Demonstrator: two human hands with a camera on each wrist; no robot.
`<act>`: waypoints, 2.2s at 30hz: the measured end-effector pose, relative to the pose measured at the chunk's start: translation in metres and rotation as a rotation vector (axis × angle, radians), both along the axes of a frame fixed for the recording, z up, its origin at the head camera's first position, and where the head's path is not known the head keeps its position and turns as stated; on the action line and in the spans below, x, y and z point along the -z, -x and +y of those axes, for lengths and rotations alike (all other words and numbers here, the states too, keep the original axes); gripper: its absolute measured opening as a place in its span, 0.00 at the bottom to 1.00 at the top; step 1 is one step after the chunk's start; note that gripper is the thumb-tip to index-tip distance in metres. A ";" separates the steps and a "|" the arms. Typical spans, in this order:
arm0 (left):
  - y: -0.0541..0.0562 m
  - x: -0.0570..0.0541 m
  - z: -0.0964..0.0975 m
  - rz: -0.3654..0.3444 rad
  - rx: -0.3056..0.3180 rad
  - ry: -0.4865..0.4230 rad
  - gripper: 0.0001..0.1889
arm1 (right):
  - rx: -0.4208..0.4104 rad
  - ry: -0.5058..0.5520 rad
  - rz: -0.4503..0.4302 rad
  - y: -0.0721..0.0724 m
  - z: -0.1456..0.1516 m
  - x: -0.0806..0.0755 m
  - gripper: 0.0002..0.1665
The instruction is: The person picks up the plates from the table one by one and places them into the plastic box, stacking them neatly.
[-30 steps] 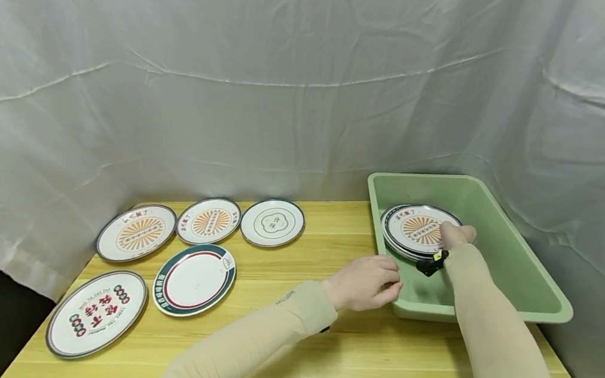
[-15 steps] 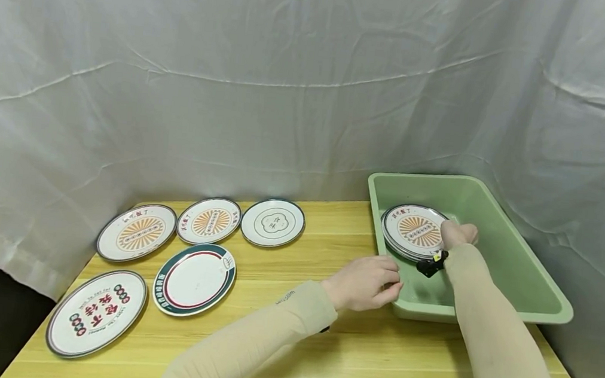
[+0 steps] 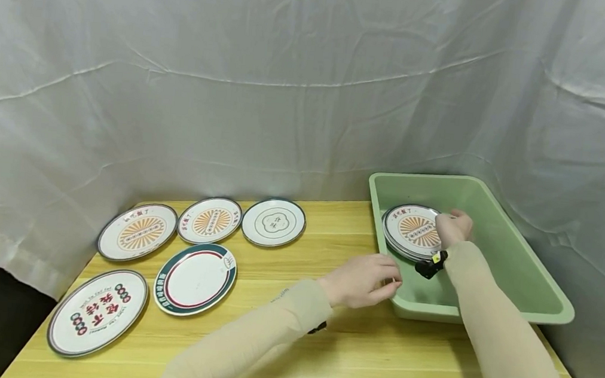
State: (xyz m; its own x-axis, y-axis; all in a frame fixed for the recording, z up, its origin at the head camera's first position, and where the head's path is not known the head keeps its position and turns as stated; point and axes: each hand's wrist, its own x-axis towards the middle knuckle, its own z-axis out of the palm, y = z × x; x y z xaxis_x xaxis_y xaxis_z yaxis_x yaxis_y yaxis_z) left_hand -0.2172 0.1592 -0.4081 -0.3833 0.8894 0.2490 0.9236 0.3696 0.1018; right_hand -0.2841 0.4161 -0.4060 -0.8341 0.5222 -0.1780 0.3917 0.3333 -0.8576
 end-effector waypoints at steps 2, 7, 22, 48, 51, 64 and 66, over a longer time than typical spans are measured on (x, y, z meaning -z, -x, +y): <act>0.002 -0.003 -0.006 -0.050 -0.006 -0.039 0.15 | -0.011 0.002 0.053 0.004 -0.008 -0.004 0.40; 0.007 -0.010 -0.024 -0.145 -0.052 -0.150 0.17 | -0.090 0.054 0.149 0.005 -0.029 -0.018 0.36; 0.025 -0.009 -0.094 -0.308 -0.295 -0.301 0.23 | -0.312 0.224 0.381 -0.015 -0.095 -0.058 0.23; 0.054 0.000 -0.264 -0.670 -0.835 -0.615 0.27 | -0.530 0.419 0.437 -0.049 -0.263 -0.038 0.26; 0.057 0.002 -0.288 -0.671 -0.903 -0.560 0.30 | -0.523 0.444 0.410 -0.049 -0.277 -0.025 0.25; 0.052 0.014 -0.365 -0.705 -1.095 -0.295 0.41 | -0.487 0.639 0.254 -0.053 -0.317 0.010 0.22; 0.052 0.015 -0.370 -0.754 -1.100 -0.283 0.42 | -0.480 0.658 0.225 -0.053 -0.321 0.015 0.21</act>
